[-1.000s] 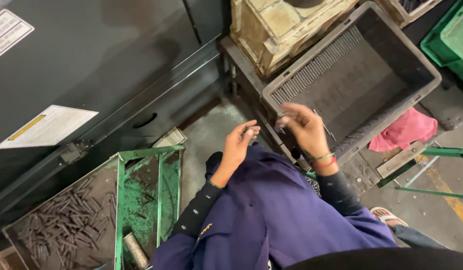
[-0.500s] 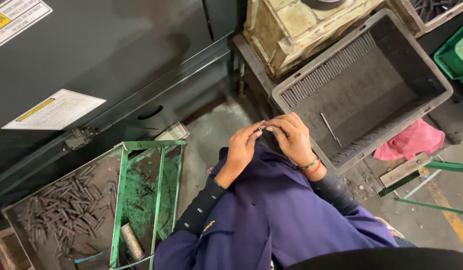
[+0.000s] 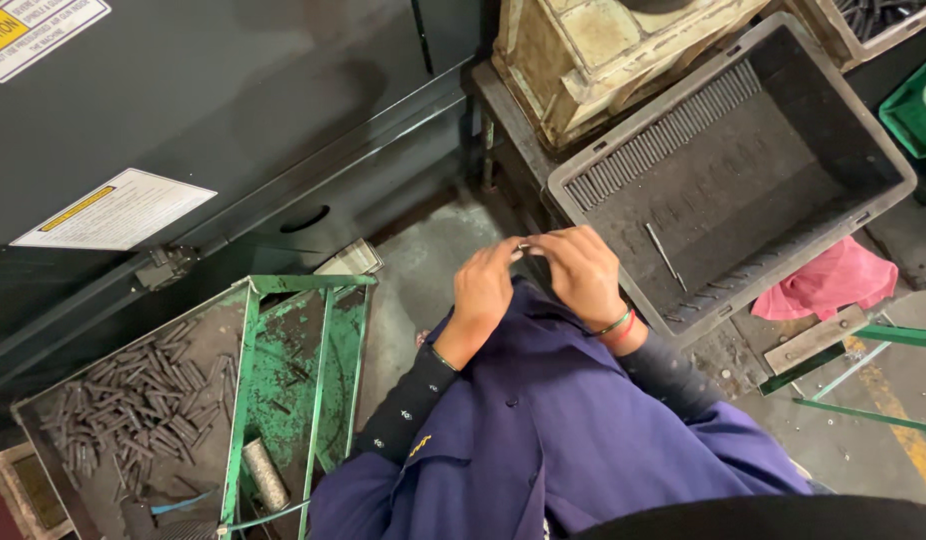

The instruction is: The person measures metal pins using a digital caliper, then places them into a machine. They retrieve a pin from the machine, measure it again, and repeat the process. The person also uses a dial indicator to check dimensions.

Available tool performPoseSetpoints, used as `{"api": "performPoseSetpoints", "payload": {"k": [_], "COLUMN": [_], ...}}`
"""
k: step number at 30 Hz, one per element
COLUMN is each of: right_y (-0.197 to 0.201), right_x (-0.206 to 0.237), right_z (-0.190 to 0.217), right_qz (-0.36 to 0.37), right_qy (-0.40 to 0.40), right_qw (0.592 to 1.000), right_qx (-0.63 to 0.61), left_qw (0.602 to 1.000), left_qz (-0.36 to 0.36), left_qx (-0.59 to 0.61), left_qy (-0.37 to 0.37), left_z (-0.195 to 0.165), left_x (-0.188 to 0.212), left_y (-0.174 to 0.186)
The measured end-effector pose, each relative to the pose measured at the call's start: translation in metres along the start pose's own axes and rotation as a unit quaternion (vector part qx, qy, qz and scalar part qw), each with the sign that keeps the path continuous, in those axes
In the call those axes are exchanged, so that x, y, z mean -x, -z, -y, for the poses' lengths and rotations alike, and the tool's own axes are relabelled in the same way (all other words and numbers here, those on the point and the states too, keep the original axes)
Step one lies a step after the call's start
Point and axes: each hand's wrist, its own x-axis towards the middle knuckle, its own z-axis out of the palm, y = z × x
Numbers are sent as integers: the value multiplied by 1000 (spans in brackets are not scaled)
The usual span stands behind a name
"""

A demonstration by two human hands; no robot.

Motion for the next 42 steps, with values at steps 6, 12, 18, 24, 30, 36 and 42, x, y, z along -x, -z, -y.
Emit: {"api": "performPoseSetpoints", "payload": {"k": [6,12,18,24,30,36,42], "right_y": [-10,-19,-19,-23,-28,-35,-43], "right_x": [15,20,16,15,21,37,46], "right_z": [7,12,15,19,16,-5,-5], "right_qz": [-20,-23,-37,-35,25,67,-14], "right_qy": [-50,-27,-20,2,-137,-211,-250], "right_qw": [998,999,999,999,985,941,897], "right_qx": [-36,-32,-32,-15,-105,-256,-364], "left_qw": [754,638,621,663,661,639,631], "left_qz": [6,-5,-18,-72,-102,-112,-106], "left_qx": [627,737,752,721,716,730,732], "left_qy": [197,223,222,187,201,216,234], "left_z": [27,33,25,17,17,18,17], "left_x": [-15,-12,-10,-4,-5,-5,-1], "left_y": [-17,-26,-28,-34,-31,-22,-21]}}
